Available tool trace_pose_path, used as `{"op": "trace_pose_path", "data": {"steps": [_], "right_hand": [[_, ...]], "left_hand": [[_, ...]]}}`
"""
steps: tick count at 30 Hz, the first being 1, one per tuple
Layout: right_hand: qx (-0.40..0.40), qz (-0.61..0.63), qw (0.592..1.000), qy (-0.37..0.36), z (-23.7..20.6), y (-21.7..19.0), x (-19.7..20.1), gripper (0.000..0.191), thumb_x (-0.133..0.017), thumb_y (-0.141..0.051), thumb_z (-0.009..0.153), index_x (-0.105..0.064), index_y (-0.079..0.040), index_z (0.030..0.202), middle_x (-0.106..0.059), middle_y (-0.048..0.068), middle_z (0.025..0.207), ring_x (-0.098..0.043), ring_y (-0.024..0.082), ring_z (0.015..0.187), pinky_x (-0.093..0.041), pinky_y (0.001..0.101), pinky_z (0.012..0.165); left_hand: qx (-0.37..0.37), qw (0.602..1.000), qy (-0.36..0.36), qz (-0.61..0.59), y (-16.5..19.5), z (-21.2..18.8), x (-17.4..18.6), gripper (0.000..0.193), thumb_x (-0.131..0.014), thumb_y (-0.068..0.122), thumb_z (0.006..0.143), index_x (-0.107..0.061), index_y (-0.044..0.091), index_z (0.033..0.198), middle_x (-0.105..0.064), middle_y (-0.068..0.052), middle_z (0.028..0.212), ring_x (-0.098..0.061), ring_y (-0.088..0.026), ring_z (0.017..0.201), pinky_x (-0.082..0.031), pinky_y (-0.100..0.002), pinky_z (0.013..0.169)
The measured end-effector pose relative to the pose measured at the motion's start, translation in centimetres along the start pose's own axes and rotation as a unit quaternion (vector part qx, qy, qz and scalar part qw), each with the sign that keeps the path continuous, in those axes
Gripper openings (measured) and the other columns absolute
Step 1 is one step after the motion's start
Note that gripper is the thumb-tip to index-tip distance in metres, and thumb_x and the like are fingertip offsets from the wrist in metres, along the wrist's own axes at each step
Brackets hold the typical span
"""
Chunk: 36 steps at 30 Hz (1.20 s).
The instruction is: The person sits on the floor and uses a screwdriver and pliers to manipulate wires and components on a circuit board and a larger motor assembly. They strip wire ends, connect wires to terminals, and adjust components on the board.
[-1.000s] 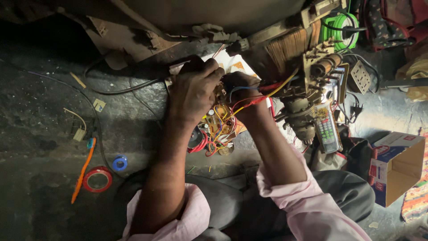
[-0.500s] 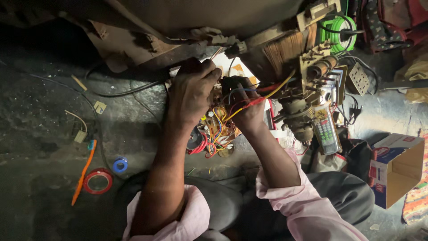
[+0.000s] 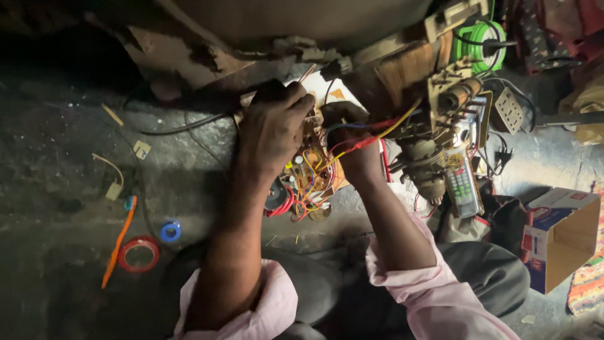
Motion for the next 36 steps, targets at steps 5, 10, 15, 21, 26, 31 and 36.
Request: {"op": "trace_pose_path", "data": {"steps": [5,10,15,21,26,31,36], "right_hand": [[0.271,-0.533,0.8,0.042,-1.0,-1.9,-2.0,0.028,-0.069,0.002,0.089,-0.068,-0.002,0.116,-0.069,0.014,0.107,-0.066,0.026,0.083,-0.052,0.0361,0.069],[0.468,-0.611,0.638,-0.036,-1.4,-2.7,-3.2,0.032,-0.075,0.001,0.087,-0.062,0.002,0.115,-0.069,0.015,0.116,-0.069,0.036,0.105,-0.058,0.0421,0.088],[0.22,-0.475,0.852,0.032,0.6,-0.5,-0.6,0.014,-0.071,-0.012,0.1,-0.072,-0.001,0.109,-0.074,0.012,0.101,-0.071,0.026,0.091,-0.057,0.0386,0.079],[-0.012,-0.107,0.994,0.002,1.3,1.0,1.0,0.017,-0.064,-0.01,0.103,-0.073,0.003,0.108,-0.071,0.008,0.097,-0.066,0.018,0.085,-0.053,0.032,0.074],[0.325,-0.395,0.859,-0.013,-0.8,-1.8,-1.7,0.02,-0.067,0.0,0.095,-0.064,0.0,0.115,-0.067,0.01,0.114,-0.068,0.025,0.102,-0.058,0.0362,0.091],[0.411,-0.592,0.693,-0.011,-1.4,-3.2,-3.1,0.017,-0.07,0.001,0.096,-0.07,-0.001,0.112,-0.069,0.017,0.11,-0.071,0.031,0.099,-0.059,0.0378,0.081],[0.401,-0.588,0.7,-0.06,-0.9,-3.4,-3.3,0.017,-0.068,0.001,0.099,-0.067,-0.001,0.116,-0.068,0.016,0.111,-0.071,0.03,0.098,-0.057,0.0393,0.08]], "left_hand": [[-0.006,1.0,0.0,0.001,0.4,0.2,0.2,0.03,-0.067,-0.002,0.081,-0.071,0.003,0.111,-0.068,-0.011,0.11,-0.068,-0.035,0.098,-0.053,-0.046,0.084],[-0.007,1.0,0.007,-0.003,-0.1,-0.2,0.0,0.028,-0.071,-0.002,0.083,-0.071,0.002,0.111,-0.067,-0.012,0.108,-0.067,-0.036,0.098,-0.053,-0.046,0.085],[0.025,0.999,-0.009,-0.017,-0.9,-0.6,-1.3,0.032,-0.066,-0.005,0.092,-0.071,0.004,0.122,-0.068,-0.013,0.128,-0.071,-0.03,0.09,-0.057,-0.04,0.08],[-0.002,1.0,-0.002,0.016,-0.7,-0.6,-0.8,0.034,-0.066,-0.004,0.083,-0.073,0.005,0.115,-0.07,-0.01,0.113,-0.068,-0.036,0.092,-0.054,-0.046,0.08],[0.002,1.0,-0.003,0.014,-0.3,-0.2,-0.2,0.033,-0.065,-0.003,0.083,-0.073,0.005,0.115,-0.069,-0.01,0.111,-0.067,-0.036,0.096,-0.053,-0.047,0.082],[-0.01,1.0,0.008,-0.002,0.0,-0.1,0.1,0.026,-0.067,-0.001,0.089,-0.072,0.004,0.113,-0.067,-0.011,0.108,-0.067,-0.036,0.097,-0.051,-0.047,0.084],[-0.012,1.0,-0.005,-0.001,0.2,0.1,0.2,0.031,-0.068,-0.001,0.079,-0.071,0.002,0.11,-0.069,-0.013,0.108,-0.067,-0.037,0.094,-0.051,-0.047,0.082]]}}
Point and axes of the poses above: each hand's wrist, its own z-axis towards the middle knuckle, its own x-axis out of the back of the hand, y = z × x, the point moved 4 cm from there along z, towards the middle knuckle
